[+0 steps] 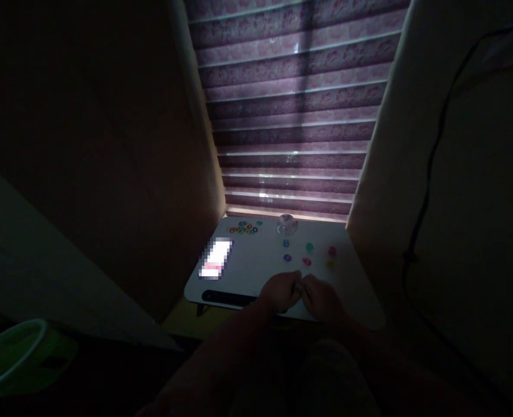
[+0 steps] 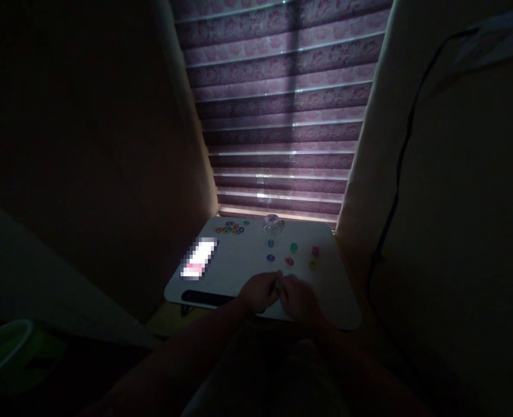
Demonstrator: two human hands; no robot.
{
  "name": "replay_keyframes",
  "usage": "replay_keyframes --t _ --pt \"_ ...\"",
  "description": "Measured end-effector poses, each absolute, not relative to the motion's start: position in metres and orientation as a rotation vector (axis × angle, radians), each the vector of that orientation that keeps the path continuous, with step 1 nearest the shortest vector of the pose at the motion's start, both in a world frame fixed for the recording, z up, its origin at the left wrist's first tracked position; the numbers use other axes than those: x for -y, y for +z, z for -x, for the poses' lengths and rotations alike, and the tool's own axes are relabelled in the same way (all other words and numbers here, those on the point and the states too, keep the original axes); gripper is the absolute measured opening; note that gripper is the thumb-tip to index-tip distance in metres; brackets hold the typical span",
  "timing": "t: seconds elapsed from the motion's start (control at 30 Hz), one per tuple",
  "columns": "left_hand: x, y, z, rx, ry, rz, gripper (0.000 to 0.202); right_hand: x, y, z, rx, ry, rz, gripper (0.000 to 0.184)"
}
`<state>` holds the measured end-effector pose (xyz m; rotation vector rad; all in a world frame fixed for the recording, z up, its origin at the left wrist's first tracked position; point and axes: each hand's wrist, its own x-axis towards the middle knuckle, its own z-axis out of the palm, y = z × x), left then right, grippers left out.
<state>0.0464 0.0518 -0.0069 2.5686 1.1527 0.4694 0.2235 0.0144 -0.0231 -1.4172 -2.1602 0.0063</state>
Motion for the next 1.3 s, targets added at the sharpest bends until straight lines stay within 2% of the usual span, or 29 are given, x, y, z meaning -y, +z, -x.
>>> replay_keyframes --t 0.5,0.83,1.3 --pt "-0.0517 -0.0078 -0.0455 -1.171 0.495 -2.565 0.014 -0.0140 -0.0219 -0.2244 2.182 -0.015 1.451 0.012" --pt "-0.0517 -0.0071 -0.0462 -1.161 0.509 -2.551 0.012 -0.0130 -0.0203 -0.2233 2.170 -0.018 1.456 0.020" --pt "-0.0502 -0.0028 -0.0454 -1.155 0.485 -2.541 0.013 -0.0120 -0.0222 -0.2233 2.177 -0.018 1.459 0.014"
